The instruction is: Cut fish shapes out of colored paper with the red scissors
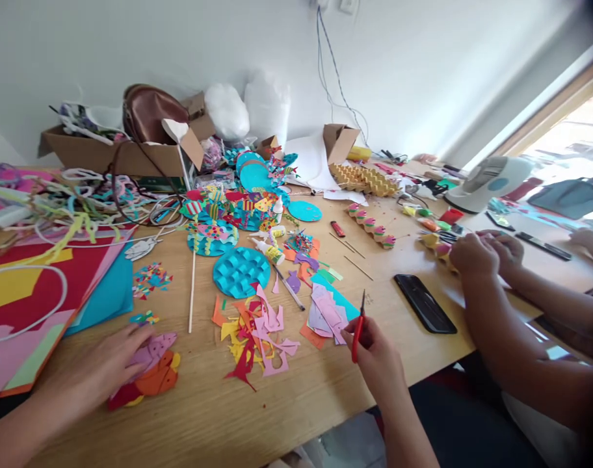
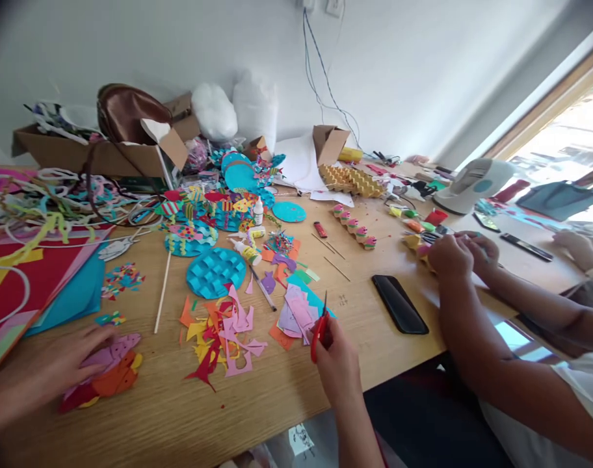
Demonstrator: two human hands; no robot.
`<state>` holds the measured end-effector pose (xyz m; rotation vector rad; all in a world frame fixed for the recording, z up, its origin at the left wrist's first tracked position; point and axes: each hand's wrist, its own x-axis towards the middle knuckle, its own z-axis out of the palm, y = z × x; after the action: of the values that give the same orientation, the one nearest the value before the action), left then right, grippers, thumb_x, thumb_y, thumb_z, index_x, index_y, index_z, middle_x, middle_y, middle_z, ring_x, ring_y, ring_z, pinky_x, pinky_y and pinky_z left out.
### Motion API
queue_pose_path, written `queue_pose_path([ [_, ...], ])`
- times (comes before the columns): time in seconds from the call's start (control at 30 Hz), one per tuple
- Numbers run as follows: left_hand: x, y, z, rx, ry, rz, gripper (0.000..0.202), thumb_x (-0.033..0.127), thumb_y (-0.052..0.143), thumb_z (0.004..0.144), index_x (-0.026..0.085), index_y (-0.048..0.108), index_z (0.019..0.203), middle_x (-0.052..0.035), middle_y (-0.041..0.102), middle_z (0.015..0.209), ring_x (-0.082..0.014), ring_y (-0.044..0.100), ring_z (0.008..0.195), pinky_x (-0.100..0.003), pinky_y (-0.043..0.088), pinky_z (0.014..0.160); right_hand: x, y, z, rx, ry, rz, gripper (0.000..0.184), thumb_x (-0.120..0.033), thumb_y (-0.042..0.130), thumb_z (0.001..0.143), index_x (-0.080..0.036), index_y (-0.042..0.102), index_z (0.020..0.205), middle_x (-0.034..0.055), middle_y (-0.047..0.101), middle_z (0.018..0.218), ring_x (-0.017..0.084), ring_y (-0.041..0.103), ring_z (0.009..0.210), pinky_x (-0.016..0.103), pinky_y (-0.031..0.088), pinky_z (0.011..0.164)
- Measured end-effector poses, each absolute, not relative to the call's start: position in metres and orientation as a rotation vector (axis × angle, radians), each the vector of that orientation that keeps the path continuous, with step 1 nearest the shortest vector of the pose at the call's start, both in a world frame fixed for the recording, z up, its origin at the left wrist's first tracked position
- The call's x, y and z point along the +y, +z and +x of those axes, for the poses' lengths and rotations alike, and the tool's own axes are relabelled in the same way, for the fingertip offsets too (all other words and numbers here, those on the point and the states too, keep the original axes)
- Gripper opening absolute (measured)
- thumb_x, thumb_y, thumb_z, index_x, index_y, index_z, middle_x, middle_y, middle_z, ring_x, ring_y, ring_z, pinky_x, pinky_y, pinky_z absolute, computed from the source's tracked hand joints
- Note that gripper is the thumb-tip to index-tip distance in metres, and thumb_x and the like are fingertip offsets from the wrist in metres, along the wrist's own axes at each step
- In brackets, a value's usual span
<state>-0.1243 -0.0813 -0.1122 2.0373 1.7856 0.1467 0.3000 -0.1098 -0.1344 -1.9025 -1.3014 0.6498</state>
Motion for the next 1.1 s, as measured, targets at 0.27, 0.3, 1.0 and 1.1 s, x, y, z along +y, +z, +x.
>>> queue_pose_path([
  [0.27, -0.078, -0.123, -0.132, 1.740, 0.145, 2.163, 0.039, 0.046, 0.044, 0.077, 0.031, 0.073, 0.099, -0.0039, 0.073, 0.112, -0.0334, 0.063, 0.108, -0.042, 0.045, 0.097, -0.106, -0.142, 0.318, -1.464, 0.468, -2.188, 0.013, -0.034, 0.050, 0.072, -0.023, 0.050, 0.079, 0.0015, 0.062, 0.064, 0.021, 0.060, 0.060, 0.028, 0.042, 0.055],
  [0.3, -0.078, -0.119, -0.124, 1.687, 0.164, 2.140, 0.040, 0.046, 0.041, 0.079, 0.032, 0.073, 0.097, -0.0028, 0.074, 0.110, -0.0315, 0.064, 0.108, -0.039, 0.046, 0.097, -0.105, -0.144, 0.316, -1.477, 0.459, -2.206, 0.012, -0.033, 0.051, 0.072, -0.023, 0.051, 0.079, 0.0016, 0.063, 0.064, 0.021, 0.060, 0.060, 0.028, 0.041, 0.055],
  [1.0, -0.049, -0.062, -0.002, 1.257, 0.310, 2.021, 0.026, 0.040, 0.044, 0.086, 0.024, 0.065, 0.089, 0.0001, 0.072, 0.085, -0.0191, 0.064, 0.077, -0.025, 0.044, 0.067, -0.090, -0.151, 0.310, -1.585, 0.346, -2.322, 0.023, -0.031, 0.048, 0.084, -0.020, 0.060, 0.101, 0.0058, 0.067, 0.083, 0.022, 0.062, 0.075, 0.028, 0.037, 0.057],
  [1.1, -0.042, -0.066, -0.006, 1.336, 0.327, 2.049, 0.025, 0.039, 0.044, 0.086, 0.023, 0.064, 0.085, 0.0010, 0.069, 0.077, -0.0178, 0.062, 0.071, -0.025, 0.041, 0.064, -0.090, -0.152, 0.309, -1.601, 0.344, -2.286, 0.022, -0.028, 0.049, 0.082, -0.021, 0.059, 0.100, 0.0045, 0.067, 0.080, 0.021, 0.062, 0.073, 0.027, 0.037, 0.057],
])
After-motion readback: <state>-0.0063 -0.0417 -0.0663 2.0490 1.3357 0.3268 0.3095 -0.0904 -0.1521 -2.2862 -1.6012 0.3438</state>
